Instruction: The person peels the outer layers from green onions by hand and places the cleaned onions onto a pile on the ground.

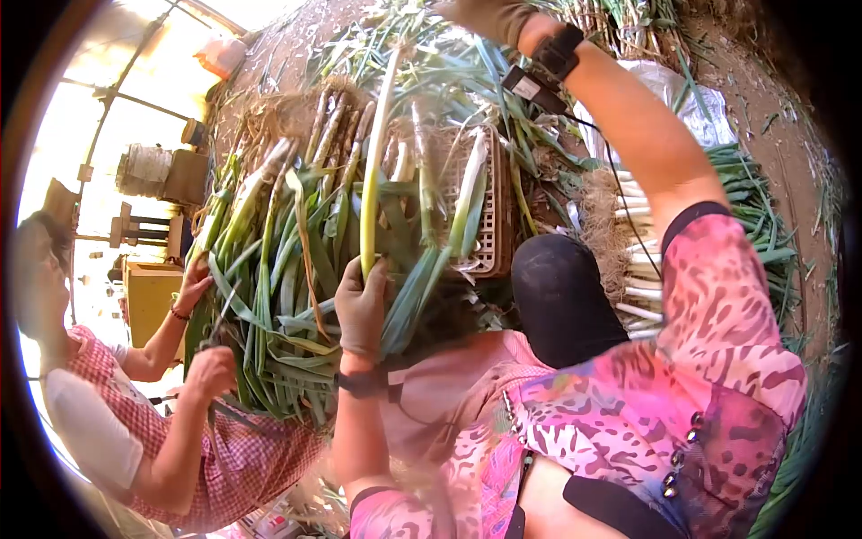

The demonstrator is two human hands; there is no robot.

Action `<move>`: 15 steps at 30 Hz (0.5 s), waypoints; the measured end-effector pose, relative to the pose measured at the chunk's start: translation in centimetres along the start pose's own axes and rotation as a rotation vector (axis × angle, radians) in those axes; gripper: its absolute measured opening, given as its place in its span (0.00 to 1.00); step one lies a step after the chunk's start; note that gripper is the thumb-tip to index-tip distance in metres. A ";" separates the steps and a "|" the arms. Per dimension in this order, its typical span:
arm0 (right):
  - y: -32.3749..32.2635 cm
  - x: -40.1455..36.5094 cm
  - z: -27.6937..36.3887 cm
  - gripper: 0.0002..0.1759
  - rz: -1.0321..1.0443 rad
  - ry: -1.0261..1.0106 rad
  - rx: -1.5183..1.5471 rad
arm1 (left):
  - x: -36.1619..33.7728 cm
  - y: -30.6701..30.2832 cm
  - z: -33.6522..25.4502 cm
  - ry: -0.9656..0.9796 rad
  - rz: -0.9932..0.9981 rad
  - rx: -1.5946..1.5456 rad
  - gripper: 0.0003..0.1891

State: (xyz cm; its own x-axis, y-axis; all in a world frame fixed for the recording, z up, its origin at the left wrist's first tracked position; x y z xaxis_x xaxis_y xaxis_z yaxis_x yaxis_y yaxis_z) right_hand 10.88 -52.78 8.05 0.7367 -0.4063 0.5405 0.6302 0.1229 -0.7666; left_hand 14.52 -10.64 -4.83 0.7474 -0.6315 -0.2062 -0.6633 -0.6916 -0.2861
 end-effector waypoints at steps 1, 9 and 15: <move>0.8 -0.6 2.2 0.16 0.023 -0.093 0.015 | -0.2 0.9 -0.3 0.005 0.040 0.019 0.09; -5.7 -16.1 3.1 0.09 0.318 -0.255 0.117 | -0.1 7.3 -11.1 0.877 0.064 0.605 0.18; -26.1 -37.5 -27.5 0.19 -0.513 0.793 0.359 | 2.1 2.2 -10.5 0.772 -0.419 0.500 0.18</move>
State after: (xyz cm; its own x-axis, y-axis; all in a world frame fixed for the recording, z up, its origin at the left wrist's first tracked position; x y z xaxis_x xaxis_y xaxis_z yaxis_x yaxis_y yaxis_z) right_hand -39.88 -65.66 -1.75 0.0630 -0.9552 0.2893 0.9578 -0.0236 -0.2865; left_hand 14.27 -17.16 3.93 0.5696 -0.5483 0.6123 -0.1289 -0.7954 -0.5923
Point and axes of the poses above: each hand's wrist, its own x-axis towards the middle knuckle, its own y-axis out of the palm, z = x × y, the point moved 8 cm from there along x, towards the middle knuckle, and after that the axes turned 8 degrees about x, right-handed, at the moved point
